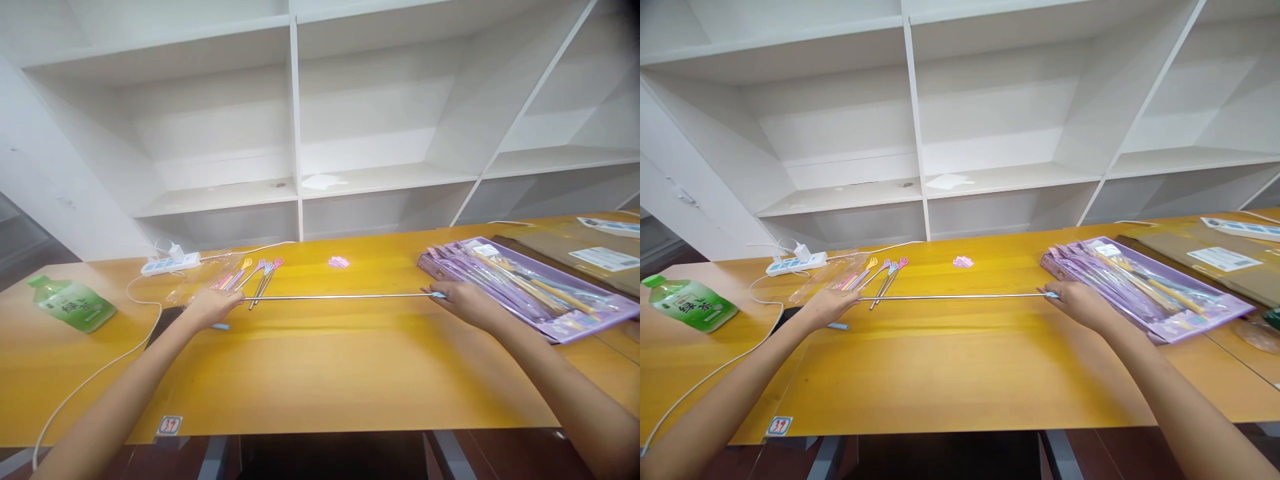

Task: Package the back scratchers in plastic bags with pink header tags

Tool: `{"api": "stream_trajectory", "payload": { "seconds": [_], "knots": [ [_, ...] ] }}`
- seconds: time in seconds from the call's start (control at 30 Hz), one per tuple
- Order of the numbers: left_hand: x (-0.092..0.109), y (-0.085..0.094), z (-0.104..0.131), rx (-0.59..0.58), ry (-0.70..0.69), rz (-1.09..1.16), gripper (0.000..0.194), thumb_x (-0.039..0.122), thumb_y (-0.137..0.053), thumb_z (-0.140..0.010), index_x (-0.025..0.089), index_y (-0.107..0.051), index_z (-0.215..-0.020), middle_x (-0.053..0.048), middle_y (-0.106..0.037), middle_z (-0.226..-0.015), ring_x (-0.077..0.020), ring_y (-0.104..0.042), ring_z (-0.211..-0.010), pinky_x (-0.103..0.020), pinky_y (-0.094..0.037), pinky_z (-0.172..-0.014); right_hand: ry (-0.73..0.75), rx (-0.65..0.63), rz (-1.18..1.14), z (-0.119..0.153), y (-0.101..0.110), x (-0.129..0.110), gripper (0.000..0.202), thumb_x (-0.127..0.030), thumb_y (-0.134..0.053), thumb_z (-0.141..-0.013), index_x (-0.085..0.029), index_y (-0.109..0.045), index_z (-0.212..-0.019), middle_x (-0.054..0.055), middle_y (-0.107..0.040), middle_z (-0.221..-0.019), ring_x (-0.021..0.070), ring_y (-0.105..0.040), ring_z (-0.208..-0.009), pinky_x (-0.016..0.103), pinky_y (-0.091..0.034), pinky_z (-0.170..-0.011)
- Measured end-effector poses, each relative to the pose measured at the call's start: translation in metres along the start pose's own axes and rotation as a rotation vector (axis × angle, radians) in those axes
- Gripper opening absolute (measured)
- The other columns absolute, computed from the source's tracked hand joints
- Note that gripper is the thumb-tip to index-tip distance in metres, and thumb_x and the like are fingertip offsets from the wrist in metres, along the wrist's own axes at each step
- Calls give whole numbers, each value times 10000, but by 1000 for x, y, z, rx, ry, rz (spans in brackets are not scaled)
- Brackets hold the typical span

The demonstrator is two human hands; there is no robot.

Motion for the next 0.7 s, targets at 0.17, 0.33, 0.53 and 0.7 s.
{"api": "stream_trajectory", "payload": {
  "seconds": [0.17, 0.33, 0.53, 0.7],
  "knots": [
    [2, -7, 2, -2, 0, -45, 176, 273, -487, -1027, 252, -626, -922, 10, -673, -755, -142, -602, -696, -232, -358, -617, 12, -200, -33, 4, -27, -1, 385, -549, -444, -997, -281, -510, -728, 126, -698, -778, 275, -625, -735, 389, -360, -687],
    [0, -12, 2, -29, -9, -73, 192, 289, -488, -1043, 246, -637, -930, -6, -709, -795, -155, -629, -716, -249, -356, -625, -3, -201, -51, 4, -32, 3, 405, -564, -420, -1014, -279, -510, -741, 132, -688, -785, 273, -633, -745, 392, -368, -696],
    [29, 4, -32, -39, 15, -69, 236, 349, -438, -1078, 265, -656, -1046, -27, -752, -914, -176, -675, -758, -258, -385, -650, -47, 34, 5, -28, -2, -30, 446, -497, -379, -1030, -256, -492, -673, 90, -631, -669, 217, -550, -641, 344, -356, -662],
    [142, 5, -98, -25, -122, -36, 325, 379, -341, -1106, 262, -633, -1191, -84, -754, -948, -220, -703, -749, -287, -415, -640, 110, -109, 9, -53, -44, -197, 390, -352, -371, -1075, -192, -717, -990, 138, -772, -995, 220, -685, -857, 275, -346, -679]
  ]
}}
Point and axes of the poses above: each hand's wrist, its own z-axis away from the middle knuckle, its own y-axis out of the back of the hand, x = y × z, the point moved 10 cm from there along -z, towards the middle knuckle
